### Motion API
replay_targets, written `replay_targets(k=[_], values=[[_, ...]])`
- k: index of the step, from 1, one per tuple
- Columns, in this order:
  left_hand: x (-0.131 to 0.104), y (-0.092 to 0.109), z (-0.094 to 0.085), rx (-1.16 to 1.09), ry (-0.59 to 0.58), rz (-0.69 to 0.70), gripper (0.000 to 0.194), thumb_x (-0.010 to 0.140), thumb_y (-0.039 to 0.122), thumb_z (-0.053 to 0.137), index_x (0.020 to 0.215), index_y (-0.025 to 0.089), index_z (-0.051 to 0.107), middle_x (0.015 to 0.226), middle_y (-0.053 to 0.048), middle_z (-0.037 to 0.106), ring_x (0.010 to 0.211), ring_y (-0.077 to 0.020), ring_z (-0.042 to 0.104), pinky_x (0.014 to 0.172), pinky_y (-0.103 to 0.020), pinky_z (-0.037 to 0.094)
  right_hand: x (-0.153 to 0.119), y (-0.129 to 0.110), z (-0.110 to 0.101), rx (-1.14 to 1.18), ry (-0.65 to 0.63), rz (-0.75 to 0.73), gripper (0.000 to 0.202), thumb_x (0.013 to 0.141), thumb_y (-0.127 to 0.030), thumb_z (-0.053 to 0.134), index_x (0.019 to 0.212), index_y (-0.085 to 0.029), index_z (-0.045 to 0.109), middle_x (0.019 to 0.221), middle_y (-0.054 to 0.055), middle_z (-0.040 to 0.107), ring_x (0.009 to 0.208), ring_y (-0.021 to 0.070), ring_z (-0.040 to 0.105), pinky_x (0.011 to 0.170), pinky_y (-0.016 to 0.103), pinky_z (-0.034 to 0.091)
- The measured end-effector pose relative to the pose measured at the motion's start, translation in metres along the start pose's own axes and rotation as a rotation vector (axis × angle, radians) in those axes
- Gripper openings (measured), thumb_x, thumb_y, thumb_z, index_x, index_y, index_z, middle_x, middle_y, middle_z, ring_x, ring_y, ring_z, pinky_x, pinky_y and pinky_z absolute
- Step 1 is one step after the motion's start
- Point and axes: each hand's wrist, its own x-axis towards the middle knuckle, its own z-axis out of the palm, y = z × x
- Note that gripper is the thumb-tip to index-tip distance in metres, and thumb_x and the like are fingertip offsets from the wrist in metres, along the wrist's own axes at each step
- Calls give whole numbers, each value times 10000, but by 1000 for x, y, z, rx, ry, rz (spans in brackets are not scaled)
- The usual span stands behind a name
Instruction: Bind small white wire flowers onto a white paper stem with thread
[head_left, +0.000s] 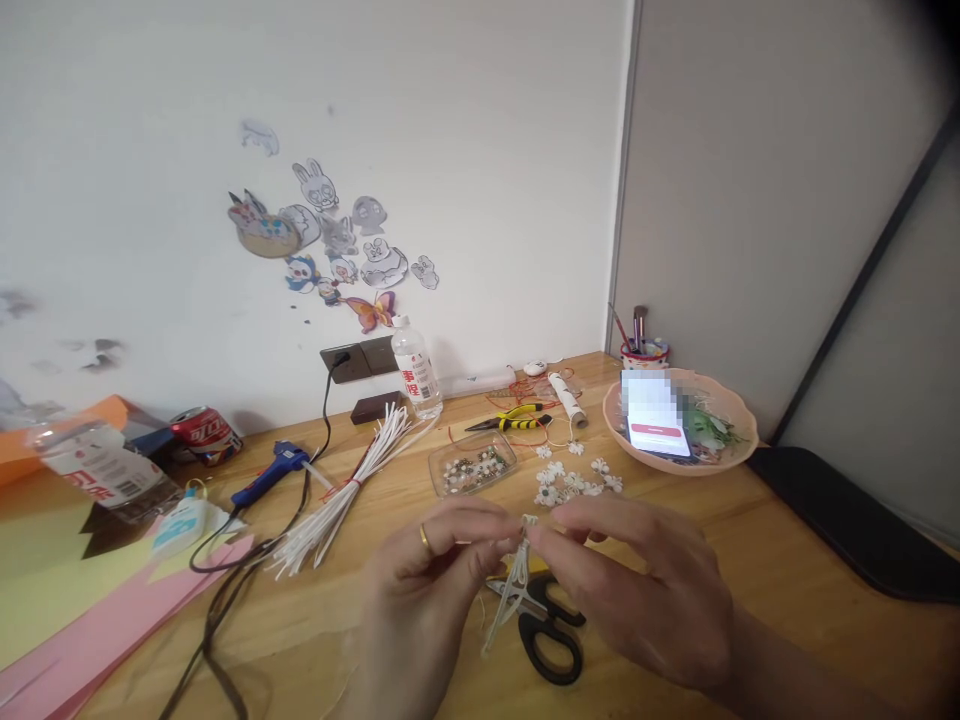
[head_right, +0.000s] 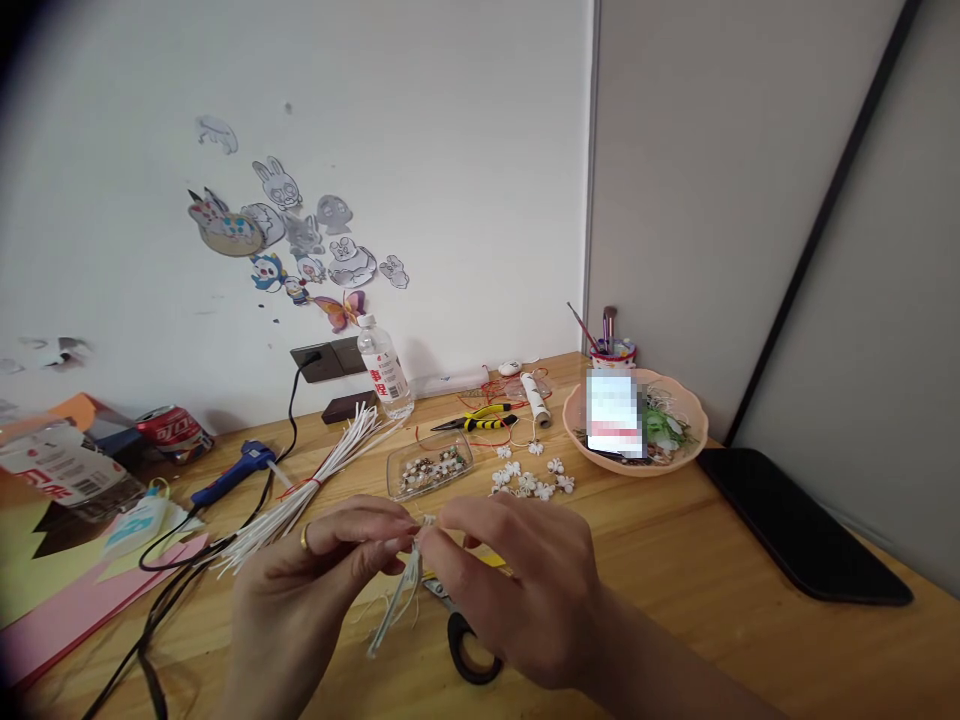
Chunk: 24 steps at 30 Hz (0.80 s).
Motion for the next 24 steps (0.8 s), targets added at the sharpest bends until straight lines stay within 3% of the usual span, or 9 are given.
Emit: replay_targets(k=[8, 17, 24], values=[[5, 3, 2, -146, 73, -237, 72, 602, 133, 683, 547, 179, 687, 752, -37, 680, 640, -131, 585, 487, -167, 465, 10, -2, -18, -86, -54, -249, 191, 801, -81, 447, 850, -94, 632, 798, 45, 663, 750, 121, 614, 612, 226, 496], [9, 4, 3, -184, 69, -408, 41, 605, 158, 692, 569, 152, 673, 686, -23, 699, 559, -88, 576, 507, -147, 456, 3, 3, -8, 49, -31, -161, 219, 722, -32, 527, 927, -78, 590, 852, 56, 659, 800, 124, 602, 646, 219, 494], [12, -2, 4, -293, 29, -498, 52, 621, 167, 686, 595, 129, 662, 627, -11, 674, 511, -61, 553, 478, -131, 432, 4, 2, -13, -46, -110, -181, 245, 836, -84, 382, 971, -98, 586, 889, 53, 663, 875, 138, 593, 696, 246, 505]])
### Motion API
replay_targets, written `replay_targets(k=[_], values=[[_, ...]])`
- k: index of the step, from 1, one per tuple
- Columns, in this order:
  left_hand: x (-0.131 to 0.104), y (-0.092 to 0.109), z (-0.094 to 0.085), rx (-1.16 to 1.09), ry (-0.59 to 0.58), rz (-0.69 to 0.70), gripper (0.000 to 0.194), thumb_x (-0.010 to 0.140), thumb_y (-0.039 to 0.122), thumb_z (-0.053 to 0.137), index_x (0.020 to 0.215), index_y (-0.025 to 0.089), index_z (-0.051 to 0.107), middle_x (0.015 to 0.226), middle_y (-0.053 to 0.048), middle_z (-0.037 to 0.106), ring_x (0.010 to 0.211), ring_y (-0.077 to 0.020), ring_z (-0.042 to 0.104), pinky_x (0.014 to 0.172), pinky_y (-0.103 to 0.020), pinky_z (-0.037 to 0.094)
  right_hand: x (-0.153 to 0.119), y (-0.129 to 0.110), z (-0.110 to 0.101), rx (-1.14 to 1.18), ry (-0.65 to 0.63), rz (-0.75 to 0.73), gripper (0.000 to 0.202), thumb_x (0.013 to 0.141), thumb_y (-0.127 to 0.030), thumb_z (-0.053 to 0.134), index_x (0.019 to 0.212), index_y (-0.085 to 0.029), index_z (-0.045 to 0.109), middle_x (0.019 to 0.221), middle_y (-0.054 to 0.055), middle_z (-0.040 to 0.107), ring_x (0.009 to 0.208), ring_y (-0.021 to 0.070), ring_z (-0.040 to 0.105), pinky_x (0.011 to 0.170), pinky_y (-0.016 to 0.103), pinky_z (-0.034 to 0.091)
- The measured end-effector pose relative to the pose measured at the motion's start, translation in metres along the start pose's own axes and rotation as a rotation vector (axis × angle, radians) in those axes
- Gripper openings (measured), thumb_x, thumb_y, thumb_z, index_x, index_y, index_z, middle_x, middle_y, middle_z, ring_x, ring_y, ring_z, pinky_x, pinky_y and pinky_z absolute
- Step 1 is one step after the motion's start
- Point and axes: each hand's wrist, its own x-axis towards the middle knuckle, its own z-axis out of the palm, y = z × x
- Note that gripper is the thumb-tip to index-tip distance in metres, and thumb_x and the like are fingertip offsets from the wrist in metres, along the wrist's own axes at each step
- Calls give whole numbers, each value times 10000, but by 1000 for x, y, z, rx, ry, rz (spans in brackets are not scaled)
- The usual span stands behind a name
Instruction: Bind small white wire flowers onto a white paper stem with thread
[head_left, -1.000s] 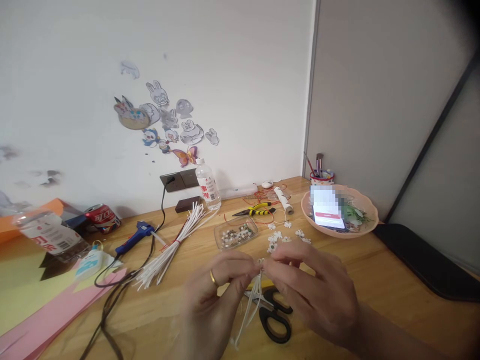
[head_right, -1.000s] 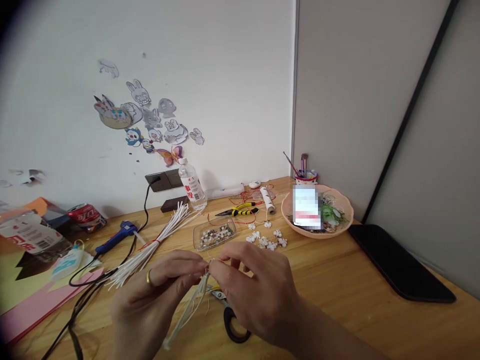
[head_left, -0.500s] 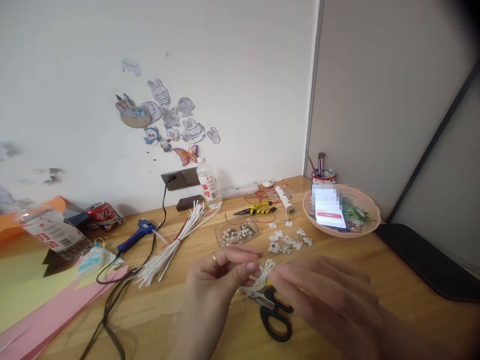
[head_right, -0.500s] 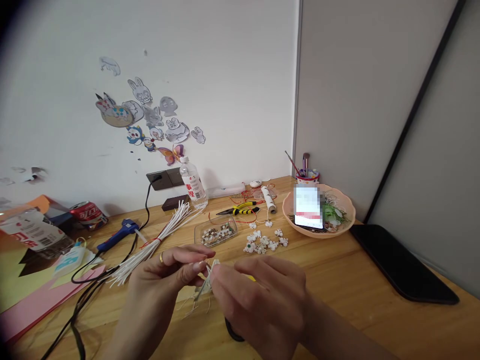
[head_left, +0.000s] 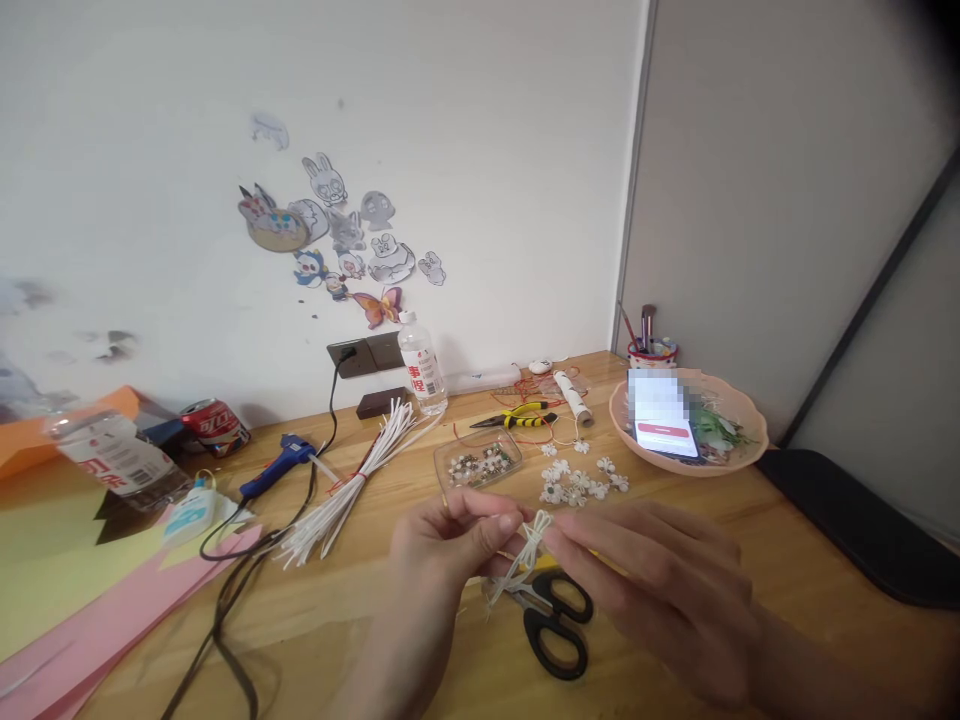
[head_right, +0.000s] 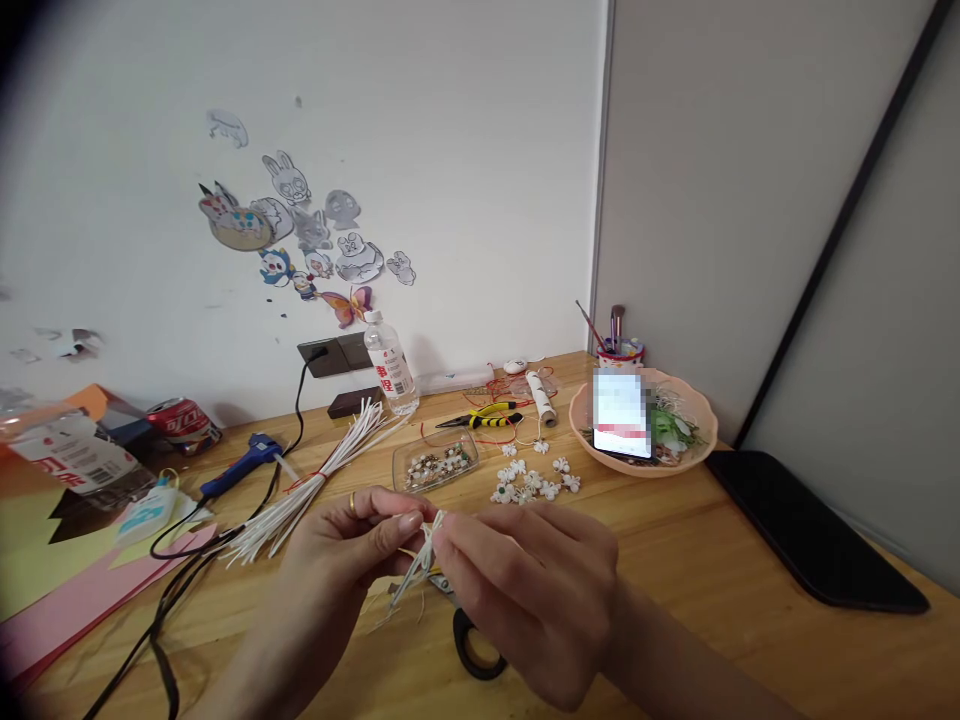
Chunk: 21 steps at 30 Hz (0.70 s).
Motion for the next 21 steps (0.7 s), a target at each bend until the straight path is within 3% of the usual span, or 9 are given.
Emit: replay_targets(k=[6, 21], values=[[-4, 2, 1, -3, -21, -39, 65, 630, 166, 678, 617, 111, 648, 550, -10, 642, 486, -72, 554, 454, -144, 437, -5, 3, 4, -88, 57, -46, 236, 787, -80, 440, 959, -72, 601, 901, 65, 665, 882, 170, 591, 683, 261, 504], [-1, -1, -7, -27, -41, 9, 70, 695, 206, 633, 689, 137, 633, 646, 1, 626, 599, -87, 566, 496, -150, 462, -13, 9, 22, -42, 108, 91, 263, 700, -6, 495, 929, -113, 567, 937, 90, 602, 856, 151, 566, 701, 253, 471]])
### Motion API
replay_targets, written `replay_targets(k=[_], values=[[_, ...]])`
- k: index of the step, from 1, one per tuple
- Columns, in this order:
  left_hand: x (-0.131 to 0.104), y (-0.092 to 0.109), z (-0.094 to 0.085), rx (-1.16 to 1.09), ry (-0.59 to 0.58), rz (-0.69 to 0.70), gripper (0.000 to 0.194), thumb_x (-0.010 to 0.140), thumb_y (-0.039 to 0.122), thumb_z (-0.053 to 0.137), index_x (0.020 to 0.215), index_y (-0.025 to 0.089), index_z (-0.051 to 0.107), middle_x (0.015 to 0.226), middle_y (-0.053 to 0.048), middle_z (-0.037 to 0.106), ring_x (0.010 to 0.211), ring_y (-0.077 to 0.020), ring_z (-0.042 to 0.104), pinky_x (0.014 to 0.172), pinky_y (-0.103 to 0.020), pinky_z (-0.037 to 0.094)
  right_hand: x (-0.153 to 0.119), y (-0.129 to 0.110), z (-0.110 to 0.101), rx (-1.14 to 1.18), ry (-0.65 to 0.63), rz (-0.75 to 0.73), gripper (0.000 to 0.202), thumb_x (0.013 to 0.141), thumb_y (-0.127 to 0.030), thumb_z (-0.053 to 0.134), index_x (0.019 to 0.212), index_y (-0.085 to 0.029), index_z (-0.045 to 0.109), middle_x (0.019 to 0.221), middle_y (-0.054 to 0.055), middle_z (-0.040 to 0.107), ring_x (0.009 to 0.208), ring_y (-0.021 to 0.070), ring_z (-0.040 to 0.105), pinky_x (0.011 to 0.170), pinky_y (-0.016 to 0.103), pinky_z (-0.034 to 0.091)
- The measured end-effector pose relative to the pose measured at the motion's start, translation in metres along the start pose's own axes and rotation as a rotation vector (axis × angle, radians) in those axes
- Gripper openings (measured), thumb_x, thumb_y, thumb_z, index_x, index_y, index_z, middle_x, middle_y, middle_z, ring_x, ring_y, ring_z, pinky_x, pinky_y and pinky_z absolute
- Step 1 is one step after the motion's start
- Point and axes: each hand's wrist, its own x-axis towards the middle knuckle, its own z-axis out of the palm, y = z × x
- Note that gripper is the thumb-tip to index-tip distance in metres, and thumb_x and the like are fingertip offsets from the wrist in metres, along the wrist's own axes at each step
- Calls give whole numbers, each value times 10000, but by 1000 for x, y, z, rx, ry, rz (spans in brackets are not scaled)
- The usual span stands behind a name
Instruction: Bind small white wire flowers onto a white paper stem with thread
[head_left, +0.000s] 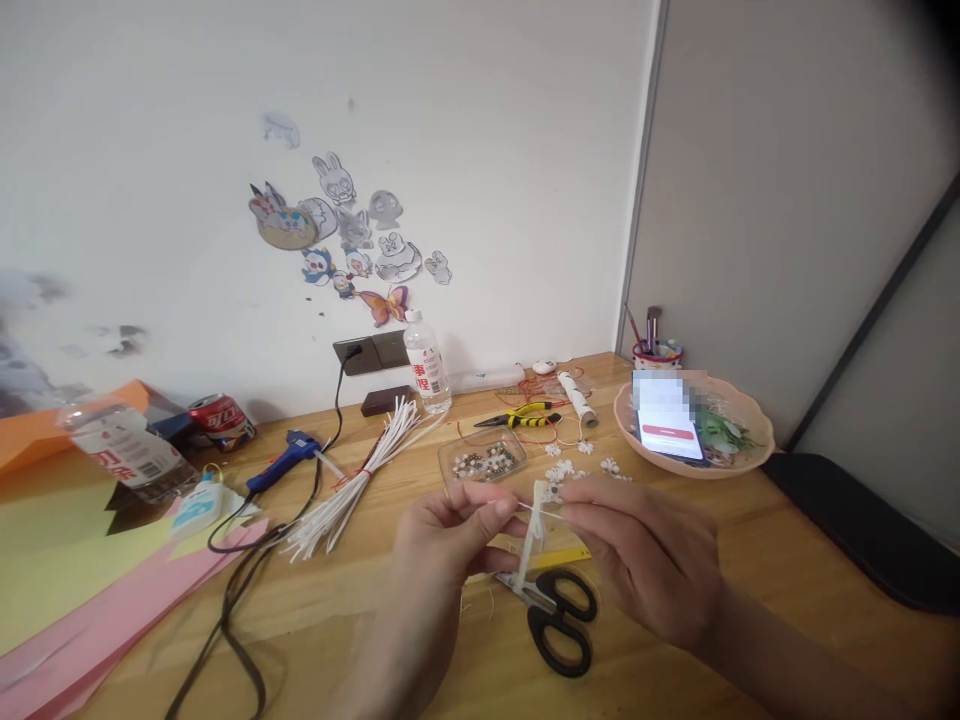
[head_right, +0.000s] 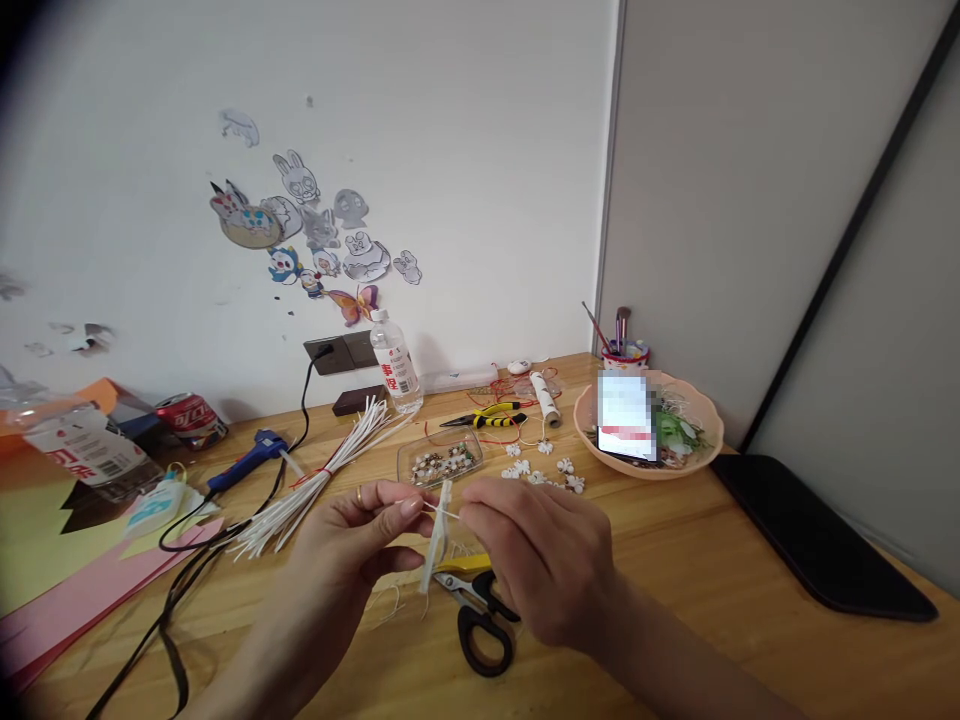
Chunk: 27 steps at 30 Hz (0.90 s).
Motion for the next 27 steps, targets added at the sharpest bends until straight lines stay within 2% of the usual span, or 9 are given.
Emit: replay_targets(k=[8, 15, 19, 24, 27], values=[[-2, 1, 3, 15, 73, 23, 69, 693, 220, 630, 661, 159, 628, 687, 10, 640, 674, -98, 548, 618, -189, 445, 0, -1, 5, 124, -54, 108, 227, 719, -6, 455, 893, -138, 516, 925, 79, 593, 806, 146, 565, 674, 258, 458], [-1, 1, -1, 50, 84, 77, 61, 693, 208, 625, 659, 157, 626, 609, 12, 629, 587, -88, 506, 527, -167, 388, 6, -7, 5, 337, -147, 266, 153, 791, -60, 362, 827, -172, 460, 881, 59, 516, 793, 140, 530, 667, 271, 448], [1, -1, -3, 59, 42, 118, 62, 708, 193, 609, 659, 155, 612, 609, 18, 595, 576, -87, 478, 526, -174, 377, 13, -13, 2, 620, -189, 443, 150, 846, -121, 314, 768, -186, 425, 809, 40, 502, 796, 146, 528, 666, 284, 442], [-1, -3, -3, 53, 20, 126, 101, 736, 199, 582, 646, 154, 583, 613, 27, 548, 567, -80, 441, 558, -183, 365, 17, -17, 2, 1127, -261, 767, 111, 896, -223, 301, 802, -204, 358, 671, -25, 504, 476, 88, 541, 482, 236, 415], [-2, -2, -3, 41, 18, 105, 101, 738, 202, 576, 650, 153, 580, 615, 22, 547, 577, -88, 449, 582, -197, 367, 17, -15, 3, 1310, -267, 884, 93, 887, -261, 346, 812, -206, 355, 526, -66, 490, 399, 86, 508, 457, 225, 393]])
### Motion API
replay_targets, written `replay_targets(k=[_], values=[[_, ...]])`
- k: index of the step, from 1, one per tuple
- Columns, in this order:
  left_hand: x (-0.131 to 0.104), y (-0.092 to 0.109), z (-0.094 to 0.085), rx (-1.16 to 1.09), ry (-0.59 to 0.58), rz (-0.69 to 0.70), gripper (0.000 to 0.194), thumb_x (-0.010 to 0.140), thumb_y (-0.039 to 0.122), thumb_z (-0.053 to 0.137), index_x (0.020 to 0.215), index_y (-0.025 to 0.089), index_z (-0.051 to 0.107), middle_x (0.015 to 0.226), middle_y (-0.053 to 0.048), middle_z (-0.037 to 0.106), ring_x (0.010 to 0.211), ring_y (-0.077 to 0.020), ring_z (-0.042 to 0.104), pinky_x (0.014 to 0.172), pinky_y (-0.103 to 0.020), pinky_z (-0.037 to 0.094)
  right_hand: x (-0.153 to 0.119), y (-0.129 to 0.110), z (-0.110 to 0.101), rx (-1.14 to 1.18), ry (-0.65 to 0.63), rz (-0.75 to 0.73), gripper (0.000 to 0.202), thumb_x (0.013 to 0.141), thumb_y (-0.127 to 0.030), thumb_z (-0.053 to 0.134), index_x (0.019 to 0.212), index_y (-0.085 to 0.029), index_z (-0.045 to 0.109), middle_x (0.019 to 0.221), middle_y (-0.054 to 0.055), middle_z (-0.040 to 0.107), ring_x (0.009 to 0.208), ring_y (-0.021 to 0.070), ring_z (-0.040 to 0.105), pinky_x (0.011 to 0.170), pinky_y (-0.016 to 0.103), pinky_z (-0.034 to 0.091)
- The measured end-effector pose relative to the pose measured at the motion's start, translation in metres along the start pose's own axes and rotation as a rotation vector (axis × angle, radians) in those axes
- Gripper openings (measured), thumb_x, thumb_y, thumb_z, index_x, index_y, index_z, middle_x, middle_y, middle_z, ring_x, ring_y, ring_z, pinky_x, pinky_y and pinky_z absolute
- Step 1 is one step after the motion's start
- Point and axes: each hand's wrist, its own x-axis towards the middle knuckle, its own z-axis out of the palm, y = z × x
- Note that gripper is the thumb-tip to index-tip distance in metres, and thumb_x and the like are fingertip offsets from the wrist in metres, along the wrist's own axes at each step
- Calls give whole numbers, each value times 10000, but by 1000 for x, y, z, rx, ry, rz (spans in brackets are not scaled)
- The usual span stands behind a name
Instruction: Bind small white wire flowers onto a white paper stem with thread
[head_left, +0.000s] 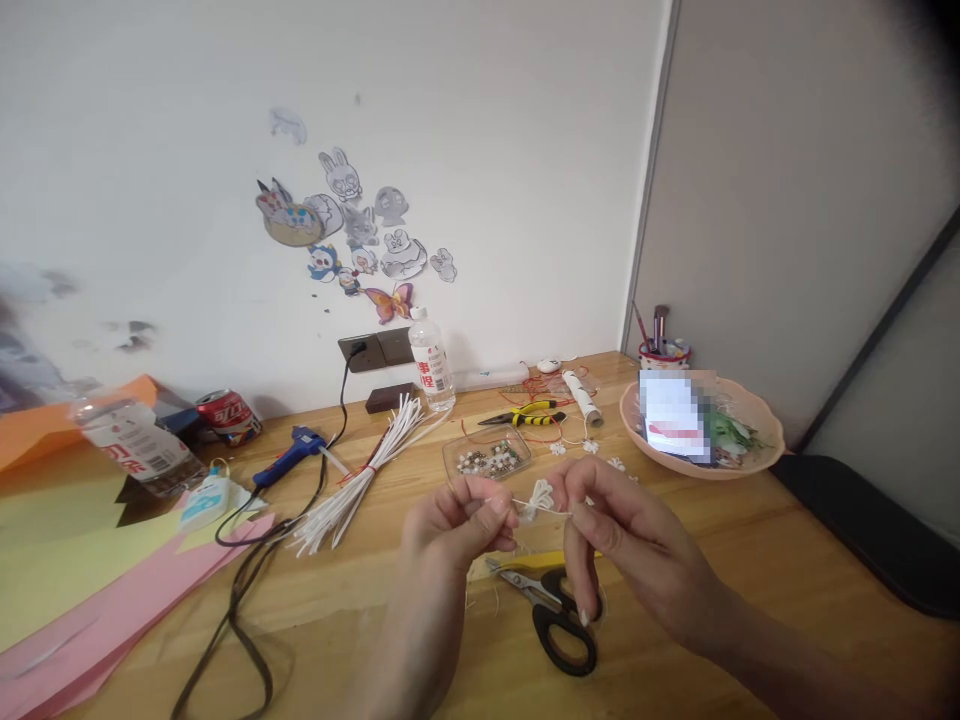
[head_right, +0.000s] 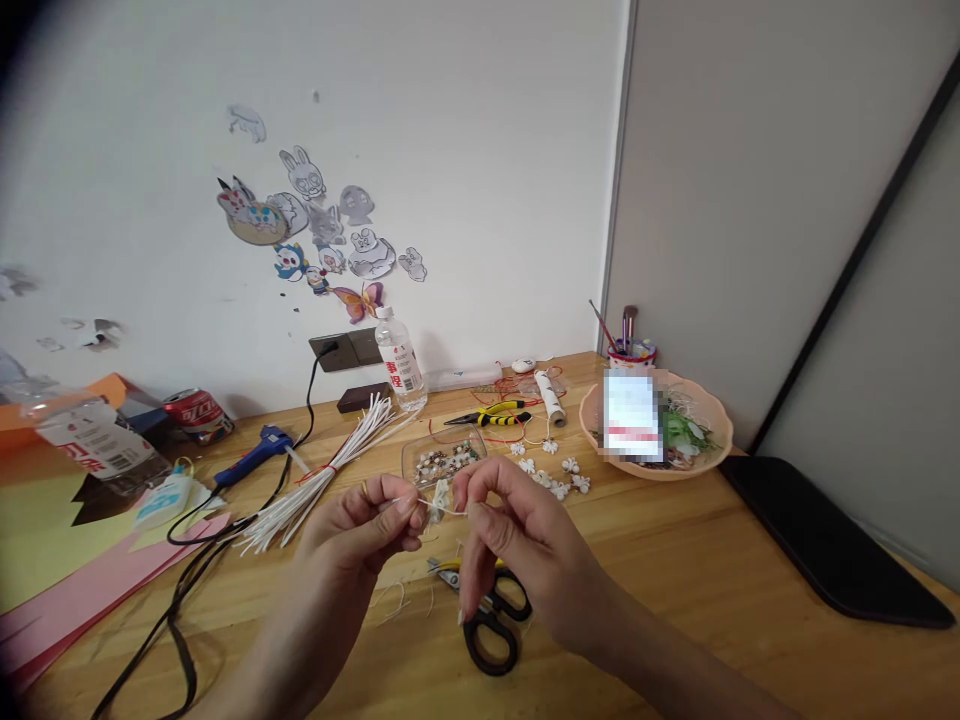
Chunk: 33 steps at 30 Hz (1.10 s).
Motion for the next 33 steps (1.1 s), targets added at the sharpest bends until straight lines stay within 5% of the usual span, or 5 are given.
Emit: replay_targets(k=[6, 13, 18, 26, 33], values=[[4, 6, 0, 89, -38, -7, 108, 718, 210, 590, 631, 147, 579, 651, 7, 570, 637, -113, 484, 631, -219, 365, 5, 2, -3, 225, 18, 144, 161, 859, -326, 394, 773, -190, 398, 517, -49, 515, 420, 81, 508, 448, 199, 356], [8, 11, 4, 90, -139, -89, 134, 770, 275, 518, 679, 177, 511, 635, 25, 589, 481, -96, 498, 515, -225, 369, 7, 1, -6, 140, 39, 138, 166, 841, -329, 431, 774, -177, 433, 635, -24, 546, 516, 85, 555, 509, 206, 388], [8, 10, 9, 51, -129, -185, 122, 705, 248, 612, 731, 155, 538, 615, -1, 629, 592, -109, 552, 630, -229, 406, 7, -3, -9, 0, 74, 127, 191, 849, -337, 412, 768, -166, 437, 638, -26, 524, 538, 76, 541, 532, 203, 392], [13, 5, -4, 10, 64, -181, 276, 552, 157, 743, 765, 139, 569, 606, 2, 670, 537, -77, 572, 572, -184, 436, 10, 3, -15, -532, 147, 149, 169, 875, -315, 279, 916, -190, 385, 842, 27, 533, 567, 98, 564, 521, 227, 422], [7, 20, -1, 3, 116, -119, 223, 539, 181, 748, 707, 123, 613, 595, -20, 692, 548, -78, 589, 547, -151, 448, -9, 21, 5, -1189, -140, 203, 152, 630, -212, 600, 773, -162, 600, 794, 79, 639, 752, 301, 585, 641, 410, 425]])
